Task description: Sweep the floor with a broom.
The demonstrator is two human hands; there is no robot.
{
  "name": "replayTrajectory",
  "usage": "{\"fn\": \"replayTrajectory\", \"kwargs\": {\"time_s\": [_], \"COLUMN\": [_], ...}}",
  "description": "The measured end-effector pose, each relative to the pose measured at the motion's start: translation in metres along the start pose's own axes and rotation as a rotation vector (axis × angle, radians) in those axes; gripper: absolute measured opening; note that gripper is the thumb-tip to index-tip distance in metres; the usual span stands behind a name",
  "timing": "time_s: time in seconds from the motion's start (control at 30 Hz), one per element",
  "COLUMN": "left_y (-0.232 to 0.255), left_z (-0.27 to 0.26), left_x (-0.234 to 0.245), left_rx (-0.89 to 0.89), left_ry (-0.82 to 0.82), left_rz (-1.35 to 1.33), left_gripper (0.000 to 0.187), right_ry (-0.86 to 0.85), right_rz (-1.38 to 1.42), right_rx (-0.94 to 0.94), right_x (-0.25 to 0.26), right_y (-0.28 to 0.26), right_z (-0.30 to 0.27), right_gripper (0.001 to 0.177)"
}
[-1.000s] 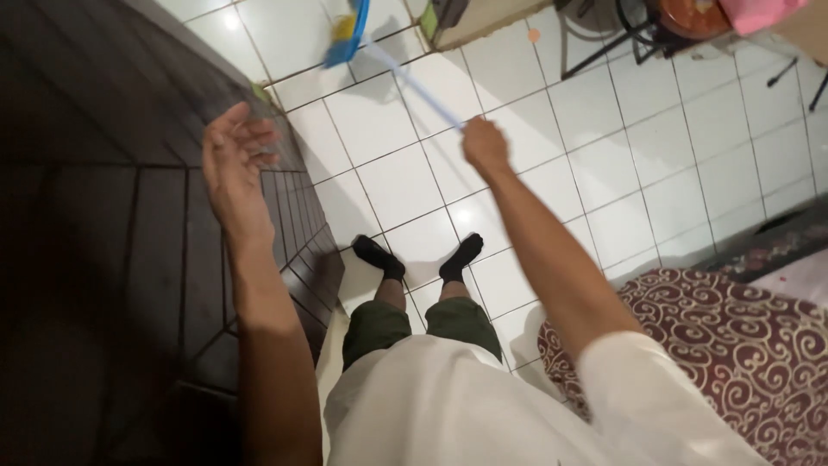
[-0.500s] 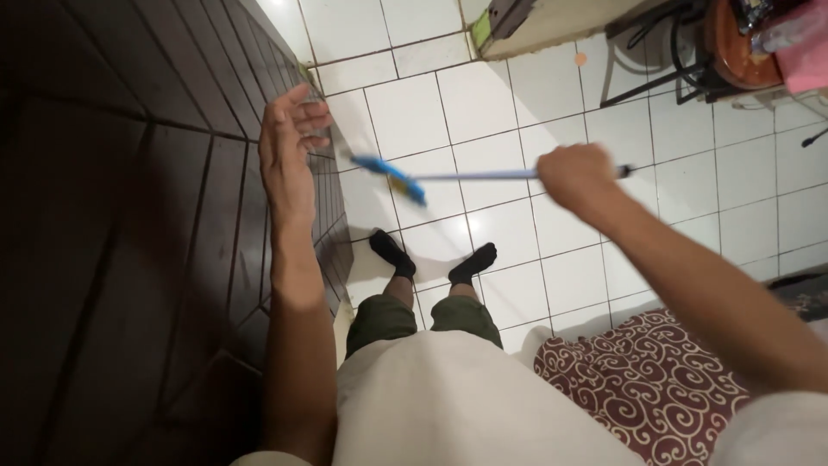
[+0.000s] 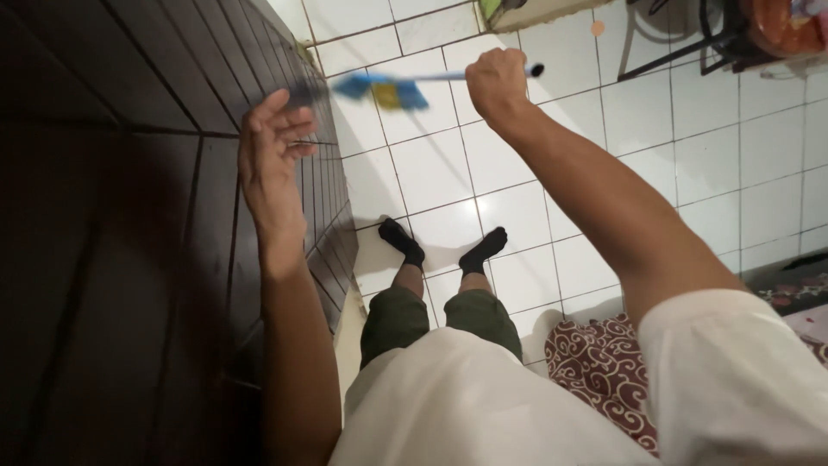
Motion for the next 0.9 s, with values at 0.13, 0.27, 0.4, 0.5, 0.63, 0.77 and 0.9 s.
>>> {"fn": "replayTrajectory", "kwargs": {"time_s": [0.13,0.27,0.4,0.5,0.63,0.77,0.9], "left_y": [-0.003,-0.001,0.015,0.034,0.036,0.023,0.014], "left_z": [-0.001,0.027,0.051,0.061,0.065,0.07,0.059], "left_x": [0.005,-0.011,-0.018,-0.017,-0.01,-0.006,0.006], "left_rx": [-0.05,-0.095,-0.213,-0.251,-0.24,-0.169,-0.179], "left_ry": [0.015,-0.026,-0.065,-0.054,-0.019,0.005,-0.052], "left_rz": [0.011,0.006,0.0,0.028,-0.015,0.031,-0.075], "left_gripper": [0.061,0.059,0.059,0.062,0.065,0.068,0.066], "right_ry": [0.022,0.061,-0.033,-0.165,-0.156,-0.002,0.281], "right_rz": [-0.012,-0.012,-0.004,0.012,0.025,-0.013,-0.047], "right_rx": [0.01,0.062,0.061,0.093,0.23,0.312,0.219], "right_x": [-0.007,0.077,0.082,0.049,0.001,-0.028,-0.049], "right_y": [0.015,0.042,0.034,0.004,-0.047,-0.073,-0.046], "right_z": [-0.017,-0.067,-0.086,-0.085,-0.072,-0.032,0.041], "right_gripper": [0.014,0.018,0.019,0.022,0.018,0.018,0.012]}}
Point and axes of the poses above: each hand's wrist, its own z-axis towards the middle knuckle, its own x-axis out of the back of the hand, y = z × x, the point moved 8 cm from there along z, towards the middle knuckle, and after that the axes turned 1 degree about -y, right-handed, at the moved point
